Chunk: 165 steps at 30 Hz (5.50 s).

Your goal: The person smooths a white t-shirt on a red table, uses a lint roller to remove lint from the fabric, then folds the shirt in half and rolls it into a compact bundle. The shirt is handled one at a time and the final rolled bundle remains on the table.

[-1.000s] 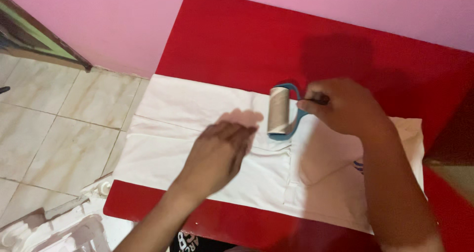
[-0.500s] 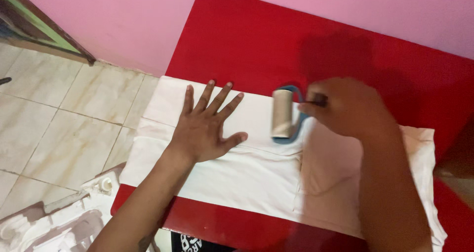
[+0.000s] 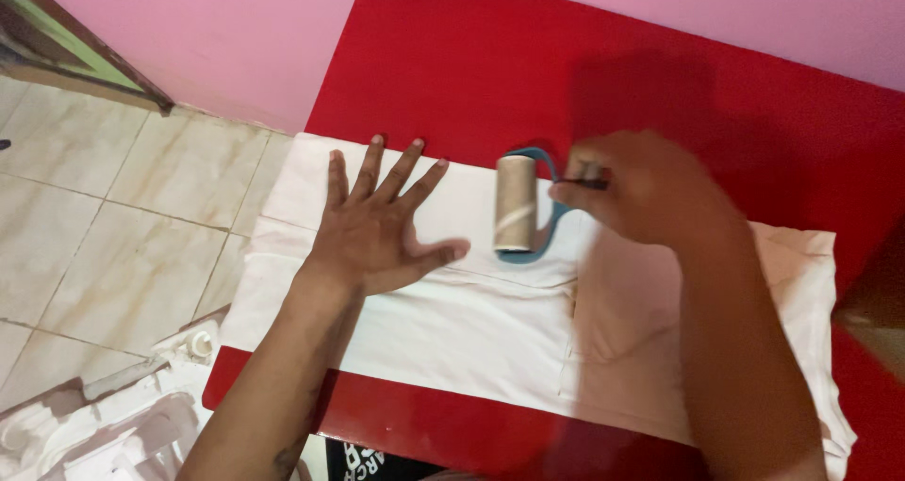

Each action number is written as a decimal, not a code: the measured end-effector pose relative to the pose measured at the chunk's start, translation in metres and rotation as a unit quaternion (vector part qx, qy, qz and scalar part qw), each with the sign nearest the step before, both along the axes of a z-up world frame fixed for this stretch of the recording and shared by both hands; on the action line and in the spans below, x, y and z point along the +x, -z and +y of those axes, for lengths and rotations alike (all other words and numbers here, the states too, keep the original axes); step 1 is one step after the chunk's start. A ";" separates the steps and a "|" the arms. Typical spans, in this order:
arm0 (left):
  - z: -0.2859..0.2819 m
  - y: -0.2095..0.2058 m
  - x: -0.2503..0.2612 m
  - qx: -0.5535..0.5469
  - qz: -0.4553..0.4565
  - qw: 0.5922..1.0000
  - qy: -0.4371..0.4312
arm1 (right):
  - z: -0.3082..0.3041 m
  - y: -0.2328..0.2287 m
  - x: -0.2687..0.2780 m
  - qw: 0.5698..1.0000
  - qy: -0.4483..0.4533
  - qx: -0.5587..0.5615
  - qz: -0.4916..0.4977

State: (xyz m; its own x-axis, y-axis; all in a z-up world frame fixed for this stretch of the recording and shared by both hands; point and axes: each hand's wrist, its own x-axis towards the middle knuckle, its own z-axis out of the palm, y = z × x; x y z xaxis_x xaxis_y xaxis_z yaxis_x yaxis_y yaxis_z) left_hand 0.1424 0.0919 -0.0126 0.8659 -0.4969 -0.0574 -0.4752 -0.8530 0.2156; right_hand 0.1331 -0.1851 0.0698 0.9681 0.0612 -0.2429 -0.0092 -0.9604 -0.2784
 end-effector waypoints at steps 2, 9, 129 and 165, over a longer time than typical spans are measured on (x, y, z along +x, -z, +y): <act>0.002 0.004 0.001 -0.018 0.014 0.999 -0.035 | -0.022 -0.010 -0.003 0.996 0.031 -0.075 0.037; 0.004 0.017 0.001 -0.029 -0.125 0.992 -0.002 | -0.009 -0.005 -0.004 0.998 -0.014 -0.059 -0.020; 0.043 -0.016 -0.040 -0.195 -0.070 0.970 0.127 | 0.057 -0.007 -0.057 0.997 0.054 0.044 0.040; 0.135 -0.026 -0.060 -0.128 -0.158 0.975 -0.088 | 0.157 0.013 -0.034 0.977 -0.140 0.061 -0.146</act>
